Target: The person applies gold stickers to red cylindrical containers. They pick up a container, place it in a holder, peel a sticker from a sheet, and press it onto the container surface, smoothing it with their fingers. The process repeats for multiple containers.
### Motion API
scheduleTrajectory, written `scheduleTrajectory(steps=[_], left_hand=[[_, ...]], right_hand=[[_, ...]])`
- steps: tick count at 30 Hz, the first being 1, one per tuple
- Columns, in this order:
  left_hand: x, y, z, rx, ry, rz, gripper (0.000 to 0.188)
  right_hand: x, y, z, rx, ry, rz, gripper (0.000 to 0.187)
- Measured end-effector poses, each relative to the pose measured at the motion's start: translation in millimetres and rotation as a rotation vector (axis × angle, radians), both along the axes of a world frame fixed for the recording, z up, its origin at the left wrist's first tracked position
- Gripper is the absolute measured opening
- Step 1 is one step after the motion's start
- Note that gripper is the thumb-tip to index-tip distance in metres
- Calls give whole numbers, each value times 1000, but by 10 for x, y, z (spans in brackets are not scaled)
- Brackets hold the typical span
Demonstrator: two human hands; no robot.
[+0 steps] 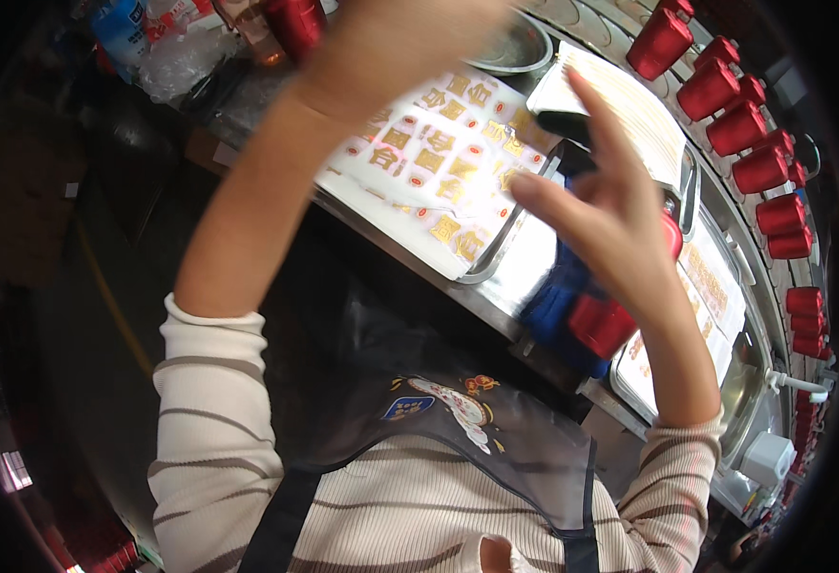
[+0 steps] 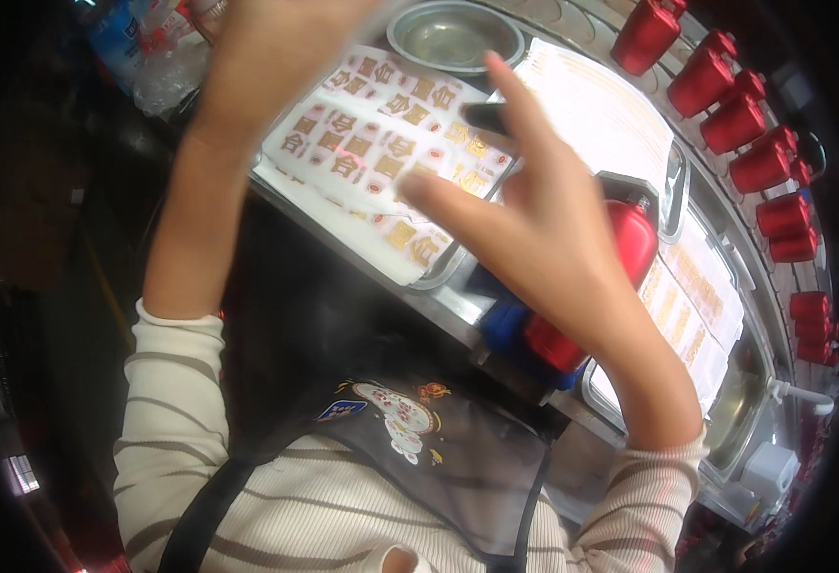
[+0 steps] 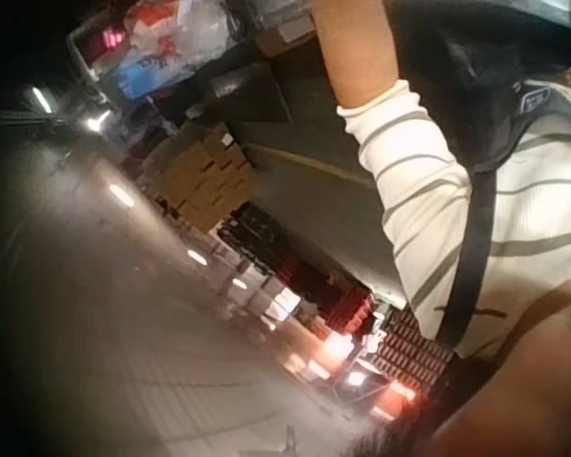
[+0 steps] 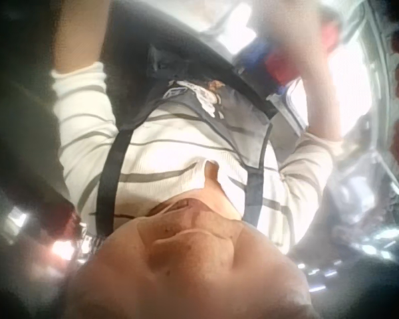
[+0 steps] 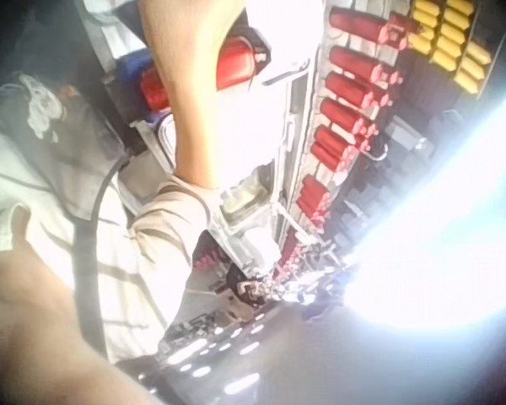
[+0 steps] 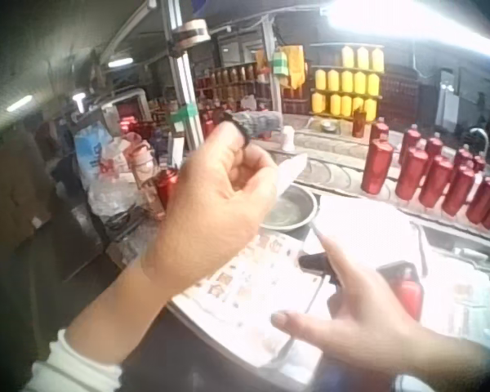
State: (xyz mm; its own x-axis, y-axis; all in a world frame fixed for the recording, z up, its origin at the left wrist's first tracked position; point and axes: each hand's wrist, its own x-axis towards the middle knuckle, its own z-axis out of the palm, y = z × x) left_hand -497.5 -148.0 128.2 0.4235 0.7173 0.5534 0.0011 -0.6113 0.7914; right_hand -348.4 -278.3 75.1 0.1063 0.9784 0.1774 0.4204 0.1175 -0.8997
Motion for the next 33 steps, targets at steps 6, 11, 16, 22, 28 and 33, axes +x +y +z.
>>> scheduleTrajectory(steps=[6,11,16,22,28,33], left_hand=[[885,-732,-591,524,-231,-199,22],[403,-544,-885,315,74,-274,20],[-51,388,-1724,90,917,-36,36],[-290,890,-2524,138,956,-239,48],[-209,930,-2297,24,880,-285,44],[-118,928,-2355,26,952,-270,46]], right_hand=[[423,-114,-605,487,-157,-287,28],[1552,-1717,-554,95,96,-830,30],[2029,-3984,-849,-87,630,-926,33],[1805,-6376,-2659,-411,807,-1674,24],[1654,-6060,-3882,-159,1037,-1807,17],[1689,-6243,-4514,-127,967,-2063,33]])
